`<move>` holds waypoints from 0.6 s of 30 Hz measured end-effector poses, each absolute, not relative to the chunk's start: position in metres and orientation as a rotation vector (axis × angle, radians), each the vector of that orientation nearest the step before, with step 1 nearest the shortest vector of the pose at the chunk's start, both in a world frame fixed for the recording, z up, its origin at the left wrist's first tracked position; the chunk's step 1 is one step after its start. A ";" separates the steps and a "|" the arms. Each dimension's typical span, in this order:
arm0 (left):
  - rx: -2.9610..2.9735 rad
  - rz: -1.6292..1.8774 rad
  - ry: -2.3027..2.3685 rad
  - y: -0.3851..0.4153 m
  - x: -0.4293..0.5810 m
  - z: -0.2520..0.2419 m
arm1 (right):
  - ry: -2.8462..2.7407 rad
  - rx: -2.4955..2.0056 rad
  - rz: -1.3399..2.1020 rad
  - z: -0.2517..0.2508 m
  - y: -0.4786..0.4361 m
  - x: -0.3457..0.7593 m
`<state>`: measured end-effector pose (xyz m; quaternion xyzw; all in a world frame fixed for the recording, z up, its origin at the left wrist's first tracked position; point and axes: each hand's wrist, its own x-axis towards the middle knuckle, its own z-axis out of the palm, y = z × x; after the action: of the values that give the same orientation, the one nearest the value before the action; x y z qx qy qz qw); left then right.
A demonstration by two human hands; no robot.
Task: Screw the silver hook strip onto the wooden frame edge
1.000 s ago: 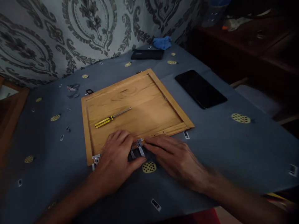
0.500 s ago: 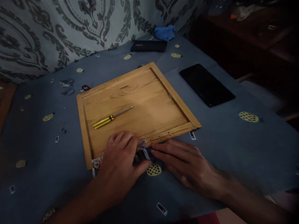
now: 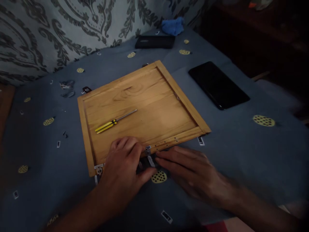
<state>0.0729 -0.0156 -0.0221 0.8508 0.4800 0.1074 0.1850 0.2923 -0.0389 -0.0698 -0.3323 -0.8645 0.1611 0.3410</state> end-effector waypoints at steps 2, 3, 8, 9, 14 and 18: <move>2.396 0.305 1.348 -0.015 0.073 -0.022 | -2.258 -0.868 0.401 -0.068 -0.038 0.291; 2.393 0.305 1.345 -0.015 0.073 -0.022 | -2.269 -0.868 0.389 -0.067 -0.037 0.290; 2.409 0.306 1.338 -0.015 0.073 -0.023 | -2.337 -0.863 0.341 -0.062 -0.032 0.287; 2.413 0.313 1.338 -0.015 0.073 -0.024 | -2.354 -0.862 0.337 -0.061 -0.031 0.286; 2.416 0.312 1.346 -0.017 0.072 -0.025 | -2.414 -0.874 0.310 -0.058 -0.027 0.285; 2.412 0.272 1.348 -0.017 0.072 -0.024 | -2.438 -0.900 0.267 -0.059 -0.027 0.286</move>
<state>0.0718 -0.0166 -0.0237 0.8544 0.4773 0.0962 0.1816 0.2861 -0.0271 -0.0586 -0.3324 -0.9008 0.0985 0.2616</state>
